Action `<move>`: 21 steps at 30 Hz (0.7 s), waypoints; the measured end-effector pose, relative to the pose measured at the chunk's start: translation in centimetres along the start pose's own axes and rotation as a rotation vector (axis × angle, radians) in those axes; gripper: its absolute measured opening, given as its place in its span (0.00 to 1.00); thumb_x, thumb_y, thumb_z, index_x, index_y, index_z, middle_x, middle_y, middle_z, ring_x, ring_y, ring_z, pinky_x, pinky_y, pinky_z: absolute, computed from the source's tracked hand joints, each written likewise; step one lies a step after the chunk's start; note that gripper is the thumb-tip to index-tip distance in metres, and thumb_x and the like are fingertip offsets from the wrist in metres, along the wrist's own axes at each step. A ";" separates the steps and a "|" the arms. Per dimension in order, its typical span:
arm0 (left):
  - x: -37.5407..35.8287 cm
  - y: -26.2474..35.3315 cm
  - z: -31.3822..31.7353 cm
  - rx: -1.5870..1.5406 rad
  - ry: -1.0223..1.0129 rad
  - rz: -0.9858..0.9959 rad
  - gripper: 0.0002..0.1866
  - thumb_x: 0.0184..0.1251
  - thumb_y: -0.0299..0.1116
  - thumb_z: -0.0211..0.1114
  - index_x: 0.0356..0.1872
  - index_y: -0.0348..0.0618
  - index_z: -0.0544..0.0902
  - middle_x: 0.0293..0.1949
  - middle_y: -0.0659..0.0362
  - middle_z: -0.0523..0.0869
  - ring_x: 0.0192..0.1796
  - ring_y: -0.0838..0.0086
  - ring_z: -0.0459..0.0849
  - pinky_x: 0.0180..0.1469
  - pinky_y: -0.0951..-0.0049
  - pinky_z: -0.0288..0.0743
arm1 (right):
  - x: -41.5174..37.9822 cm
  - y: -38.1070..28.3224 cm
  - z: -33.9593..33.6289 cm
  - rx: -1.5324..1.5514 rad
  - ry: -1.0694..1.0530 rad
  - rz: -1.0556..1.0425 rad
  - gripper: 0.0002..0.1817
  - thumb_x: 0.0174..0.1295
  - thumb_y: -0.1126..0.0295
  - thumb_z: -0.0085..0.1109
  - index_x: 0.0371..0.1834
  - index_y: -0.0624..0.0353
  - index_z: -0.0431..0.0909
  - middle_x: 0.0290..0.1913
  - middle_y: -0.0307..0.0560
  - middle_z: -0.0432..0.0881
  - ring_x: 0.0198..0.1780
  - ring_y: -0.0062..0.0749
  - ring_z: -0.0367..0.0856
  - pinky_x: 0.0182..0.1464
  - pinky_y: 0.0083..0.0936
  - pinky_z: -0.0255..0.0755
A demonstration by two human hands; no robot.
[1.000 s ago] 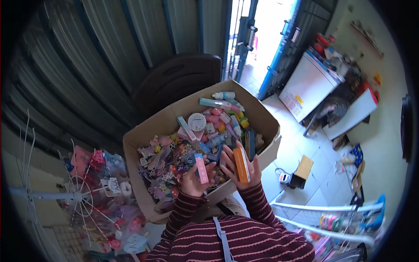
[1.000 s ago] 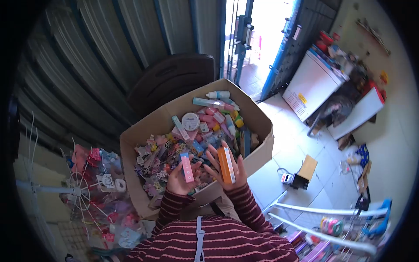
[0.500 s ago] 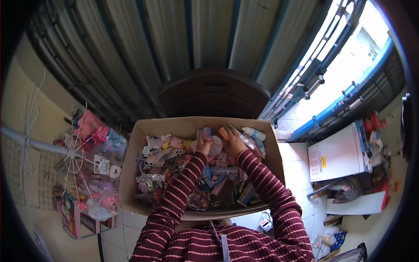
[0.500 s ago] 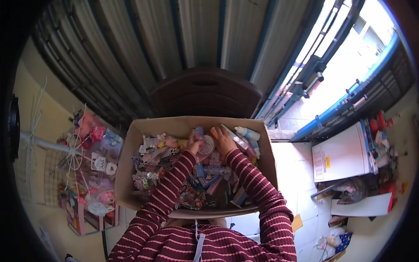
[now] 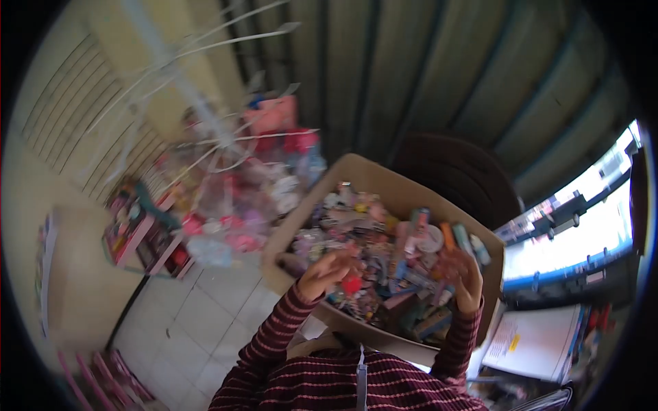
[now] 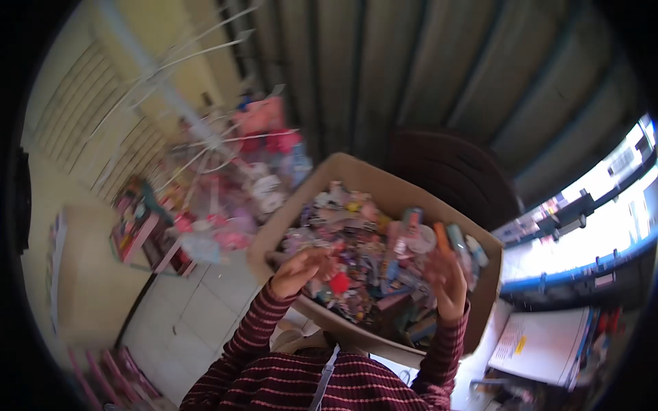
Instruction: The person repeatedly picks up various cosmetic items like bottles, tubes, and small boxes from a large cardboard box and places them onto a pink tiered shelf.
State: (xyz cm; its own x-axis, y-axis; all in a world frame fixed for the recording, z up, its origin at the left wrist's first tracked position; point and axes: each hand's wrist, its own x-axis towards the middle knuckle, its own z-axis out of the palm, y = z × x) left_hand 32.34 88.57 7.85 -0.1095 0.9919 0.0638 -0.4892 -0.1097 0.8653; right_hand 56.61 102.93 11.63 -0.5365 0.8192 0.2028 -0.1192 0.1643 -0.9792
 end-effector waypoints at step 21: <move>-50.8 6.1 -15.7 -0.241 1.322 0.861 0.17 0.53 0.31 0.50 0.45 0.40 0.64 0.37 0.55 0.73 0.37 0.73 0.73 0.38 0.76 0.67 | -14.7 2.2 57.1 0.384 -1.567 0.460 0.11 0.52 0.78 0.41 0.39 0.67 0.64 0.40 0.51 0.70 0.39 0.29 0.71 0.42 0.24 0.66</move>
State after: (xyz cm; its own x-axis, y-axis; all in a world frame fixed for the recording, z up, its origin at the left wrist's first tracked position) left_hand 21.33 36.56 2.04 -0.9896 -0.1048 -0.0981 0.0068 -0.7169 0.6972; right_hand 16.52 59.86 7.02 -0.8122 -0.5822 -0.0357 0.2173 -0.2451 -0.9448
